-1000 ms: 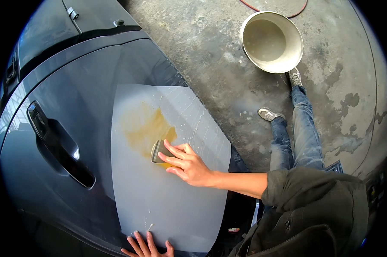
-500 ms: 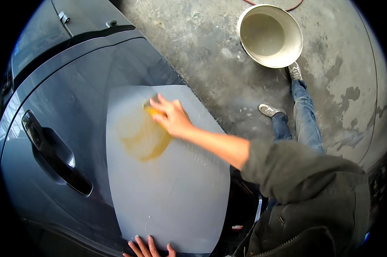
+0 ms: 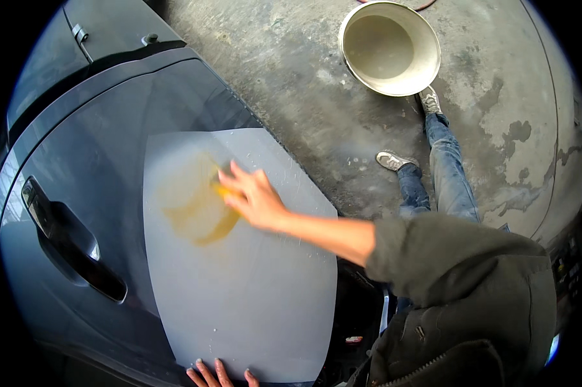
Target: The person sands the front left door of a car using a sanding block and a sponge. They dip the tools into a bucket of water and continue sanding the door surface.
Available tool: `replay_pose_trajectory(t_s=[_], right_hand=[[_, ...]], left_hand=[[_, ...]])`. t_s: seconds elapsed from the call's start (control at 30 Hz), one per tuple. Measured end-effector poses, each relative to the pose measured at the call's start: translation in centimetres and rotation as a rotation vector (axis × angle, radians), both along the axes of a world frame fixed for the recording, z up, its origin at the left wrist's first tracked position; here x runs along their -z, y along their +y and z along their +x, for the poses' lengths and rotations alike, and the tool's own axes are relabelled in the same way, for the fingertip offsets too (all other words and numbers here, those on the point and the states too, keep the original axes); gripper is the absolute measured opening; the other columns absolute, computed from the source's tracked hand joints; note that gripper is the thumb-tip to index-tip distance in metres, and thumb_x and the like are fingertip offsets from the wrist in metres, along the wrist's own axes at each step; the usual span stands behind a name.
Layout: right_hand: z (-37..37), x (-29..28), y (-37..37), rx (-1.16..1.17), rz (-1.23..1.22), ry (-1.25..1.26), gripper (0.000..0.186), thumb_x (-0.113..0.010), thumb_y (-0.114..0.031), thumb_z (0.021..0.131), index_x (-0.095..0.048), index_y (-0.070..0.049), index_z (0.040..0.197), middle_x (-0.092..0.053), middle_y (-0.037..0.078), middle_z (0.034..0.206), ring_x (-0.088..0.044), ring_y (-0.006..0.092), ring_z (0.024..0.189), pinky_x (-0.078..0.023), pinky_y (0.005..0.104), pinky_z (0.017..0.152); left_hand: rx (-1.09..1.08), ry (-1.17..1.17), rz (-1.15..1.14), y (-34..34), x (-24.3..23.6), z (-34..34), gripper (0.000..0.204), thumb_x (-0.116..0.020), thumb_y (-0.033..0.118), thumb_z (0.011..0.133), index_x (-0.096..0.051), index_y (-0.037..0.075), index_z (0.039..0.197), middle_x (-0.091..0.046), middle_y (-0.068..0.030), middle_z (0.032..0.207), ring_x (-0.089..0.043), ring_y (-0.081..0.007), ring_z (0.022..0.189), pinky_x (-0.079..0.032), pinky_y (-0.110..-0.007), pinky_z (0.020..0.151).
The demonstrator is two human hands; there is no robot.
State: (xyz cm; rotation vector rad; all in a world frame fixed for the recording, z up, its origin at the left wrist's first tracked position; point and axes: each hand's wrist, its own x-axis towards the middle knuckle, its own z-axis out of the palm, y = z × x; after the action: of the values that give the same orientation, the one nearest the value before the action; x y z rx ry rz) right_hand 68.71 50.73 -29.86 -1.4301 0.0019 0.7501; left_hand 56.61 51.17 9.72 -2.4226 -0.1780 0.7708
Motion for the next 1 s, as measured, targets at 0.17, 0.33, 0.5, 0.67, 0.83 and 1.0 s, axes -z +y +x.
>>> replay_pose_trajectory(t_s=[0.17,0.33,0.5,0.67,0.83,1.0], right_hand=[[0.7,0.6,0.5,-0.046,0.081,0.096,0.051,-0.064,-0.028,0.092,-0.056,-0.019,0.141,-0.040,0.019,0.153,-0.049,0.0399,0.116,-0.037,0.0466,0.110],[3.2,5.5,2.5,-0.022,0.048,0.177,0.055,-0.061,-0.028,0.093,-0.048,-0.016,0.145,-0.039,0.027,0.150,-0.049,0.0441,0.126,-0.023,0.0493,0.116],[-5.9,-3.7,-4.2,-0.076,0.170,-0.122,0.053,-0.065,-0.025,0.091,-0.055,-0.019,0.142,-0.044,0.013,0.153,-0.045,0.0328,0.110,-0.038,0.0425,0.107],[0.8,2.7,-0.2,-0.011,0.010,0.037,0.052,-0.067,-0.024,0.090,-0.057,-0.022,0.140,-0.037,0.013,0.157,-0.046,0.0334,0.113,-0.042,0.0398,0.103],[-9.8,-6.2,-7.7,-0.066,0.189,-0.256,0.048,-0.067,-0.023,0.091,-0.059,-0.019,0.138,-0.038,0.013,0.156,-0.049,0.0330,0.108,-0.046,0.0398,0.098],[-2.0,-0.1,-3.3,-0.110,0.101,0.023,0.050,-0.069,-0.026,0.090,-0.058,-0.020,0.139,-0.039,0.011,0.156,-0.046,0.0301,0.108,-0.044,0.0389,0.100]], left_hand=[[-0.005,-0.004,0.021,0.0,0.1,-0.5,0.058,-0.062,0.053,0.085,-0.067,0.012,0.126,-0.055,-0.0186,0.141,-0.044,-0.0431,0.136,-0.011,-0.066,0.116],[0.026,-0.005,0.003,0.3,0.2,-0.2,0.058,-0.062,0.052,0.085,-0.068,0.011,0.126,-0.055,-0.0193,0.141,-0.044,-0.0433,0.136,-0.011,-0.066,0.116],[-0.007,-0.007,0.015,-0.3,-0.1,-0.6,0.057,-0.061,0.052,0.085,-0.068,0.011,0.125,-0.055,-0.0195,0.141,-0.043,-0.0437,0.136,-0.010,-0.066,0.116],[0.032,-0.006,-0.010,0.6,0.0,-0.4,0.058,-0.062,0.052,0.085,-0.068,0.011,0.126,-0.055,-0.0192,0.141,-0.043,-0.0435,0.137,-0.010,-0.067,0.116],[-0.013,-0.005,0.013,-0.1,-0.1,-0.8,0.059,-0.062,0.053,0.085,-0.068,0.012,0.126,-0.055,-0.0191,0.141,-0.042,-0.0431,0.138,-0.008,-0.066,0.116],[-0.004,-0.010,0.008,0.4,-0.1,-0.9,0.059,-0.062,0.053,0.086,-0.067,0.011,0.127,-0.054,-0.0192,0.142,-0.042,-0.0431,0.138,-0.008,-0.066,0.116]])
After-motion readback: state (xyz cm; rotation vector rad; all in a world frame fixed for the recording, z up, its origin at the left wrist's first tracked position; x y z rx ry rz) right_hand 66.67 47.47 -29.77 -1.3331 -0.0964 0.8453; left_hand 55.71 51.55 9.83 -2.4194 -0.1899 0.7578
